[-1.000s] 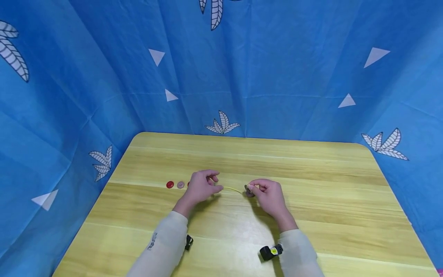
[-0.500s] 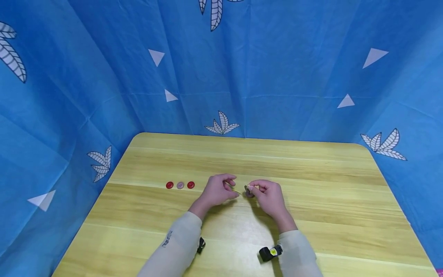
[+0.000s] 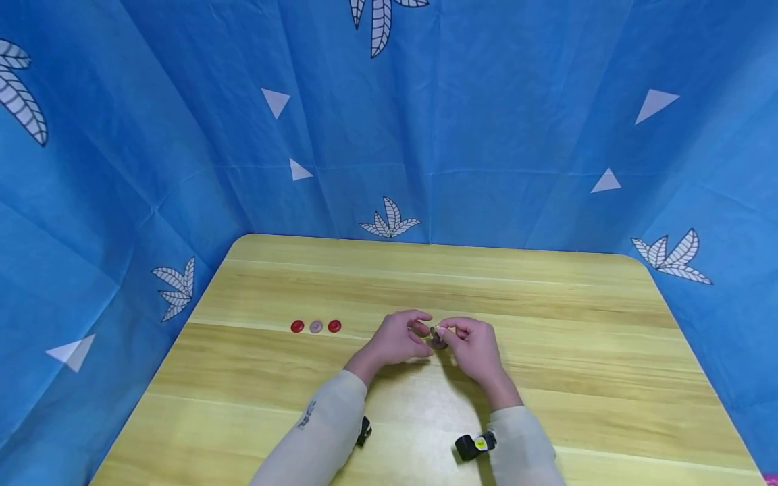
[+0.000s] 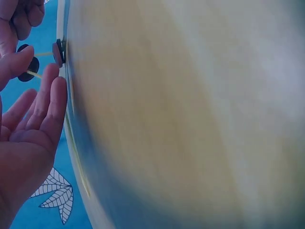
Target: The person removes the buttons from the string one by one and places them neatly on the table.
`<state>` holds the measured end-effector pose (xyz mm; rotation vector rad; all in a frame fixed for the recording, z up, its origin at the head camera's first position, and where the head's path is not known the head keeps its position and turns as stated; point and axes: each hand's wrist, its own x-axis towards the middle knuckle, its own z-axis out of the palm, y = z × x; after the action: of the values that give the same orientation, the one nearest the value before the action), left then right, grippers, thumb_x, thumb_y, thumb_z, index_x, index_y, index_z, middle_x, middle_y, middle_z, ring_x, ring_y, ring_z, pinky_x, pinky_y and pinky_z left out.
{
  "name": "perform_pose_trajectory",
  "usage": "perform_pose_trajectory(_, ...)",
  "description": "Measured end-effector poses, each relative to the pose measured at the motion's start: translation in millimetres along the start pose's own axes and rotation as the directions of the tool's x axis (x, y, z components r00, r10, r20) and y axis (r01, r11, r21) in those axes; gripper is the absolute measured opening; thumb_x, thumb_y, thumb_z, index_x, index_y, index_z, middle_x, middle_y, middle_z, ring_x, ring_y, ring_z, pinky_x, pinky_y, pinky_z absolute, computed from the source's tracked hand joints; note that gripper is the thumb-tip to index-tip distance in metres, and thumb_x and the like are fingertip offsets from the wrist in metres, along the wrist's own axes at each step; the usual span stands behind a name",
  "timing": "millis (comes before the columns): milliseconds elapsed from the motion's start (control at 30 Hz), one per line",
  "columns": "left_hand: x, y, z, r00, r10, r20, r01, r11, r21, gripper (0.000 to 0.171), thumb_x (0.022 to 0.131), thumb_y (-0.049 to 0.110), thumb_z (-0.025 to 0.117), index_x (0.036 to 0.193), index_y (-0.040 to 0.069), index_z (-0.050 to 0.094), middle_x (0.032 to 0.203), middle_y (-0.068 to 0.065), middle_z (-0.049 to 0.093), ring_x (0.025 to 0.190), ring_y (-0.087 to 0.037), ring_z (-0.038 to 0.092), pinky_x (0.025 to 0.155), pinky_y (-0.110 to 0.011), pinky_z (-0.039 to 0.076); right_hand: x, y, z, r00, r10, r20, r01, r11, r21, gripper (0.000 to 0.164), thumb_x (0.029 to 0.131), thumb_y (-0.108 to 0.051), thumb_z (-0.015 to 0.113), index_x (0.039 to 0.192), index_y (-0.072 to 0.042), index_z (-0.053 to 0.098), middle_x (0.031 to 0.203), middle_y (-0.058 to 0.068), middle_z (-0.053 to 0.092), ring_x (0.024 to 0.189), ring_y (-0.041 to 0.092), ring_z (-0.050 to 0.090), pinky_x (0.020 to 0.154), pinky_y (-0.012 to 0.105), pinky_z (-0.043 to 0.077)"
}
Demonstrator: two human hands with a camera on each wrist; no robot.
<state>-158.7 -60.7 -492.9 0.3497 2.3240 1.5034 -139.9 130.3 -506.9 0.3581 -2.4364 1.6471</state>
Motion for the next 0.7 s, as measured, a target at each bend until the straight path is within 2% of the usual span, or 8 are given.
perform_pose_trajectory(133, 0.9, 0.9, 2.3, 1.0, -0.003, 0.013, 0.003, 1.0, -0.009, 0.064, 0.076, 0.001, 0.084, 0.135, 0.004, 0.059, 0.107, -0.006, 0.068, 0.087, -0.016, 0.067, 0.074, -0.03, 0.055, 0.1, -0.8, -0.6, 1.0, -0.009, -0.011, 0.009, 1.0, 0.004, 0.006, 0.087, -0.005, 0.078, 0.083, -0.009, 0.079, 0.051, -0.006, 0.029, 0.043, 0.003, 0.025, 0.045, 0.026, 0.025)
perform_pose_trajectory(267, 0.7, 0.2, 3.0, 1.0, 0.016, -0.006, -0.016, 1.0, 0.002, 0.062, 0.077, 0.002, 0.084, 0.133, 0.001, 0.06, 0.099, -0.004, 0.067, 0.084, -0.014, 0.066, 0.074, -0.028, 0.055, 0.0, -0.8, -0.8, 1.0, -0.012, -0.016, 0.012, 1.0, 0.01, 0.008, 0.085, -0.002, 0.078, 0.082, -0.01, 0.079, 0.051, -0.006, 0.03, 0.044, 0.003, 0.025, 0.045, 0.026, 0.026)
perform_pose_trajectory(500, -2.4, 0.4, 0.3, 0.99, 0.111, -0.089, -0.1, 0.988, 0.118, 0.054, 0.076, 0.01, 0.088, 0.124, 0.001, 0.066, 0.088, -0.002, 0.066, 0.074, -0.011, 0.061, 0.069, -0.027, 0.053, -0.4, -1.7, -1.0, 1.0, 0.002, -0.003, -0.002, 1.0, -0.002, 0.005, 0.087, -0.003, 0.077, 0.085, -0.007, 0.079, 0.05, -0.007, 0.03, 0.044, 0.004, 0.025, 0.047, 0.027, 0.029)
perform_pose_trajectory(700, -4.3, 1.5, -2.4, 0.974, 0.193, -0.116, -0.166, 0.964, 0.208, 0.047, 0.075, 0.012, 0.09, 0.117, 0.001, 0.071, 0.078, -0.002, 0.064, 0.065, -0.011, 0.055, 0.062, -0.026, 0.05, 0.3, -0.8, -1.3, 1.0, -0.008, -0.006, 0.008, 1.0, -0.015, 0.004, 0.087, -0.002, 0.077, 0.086, -0.006, 0.078, 0.049, -0.008, 0.03, 0.044, 0.005, 0.024, 0.048, 0.027, 0.032)
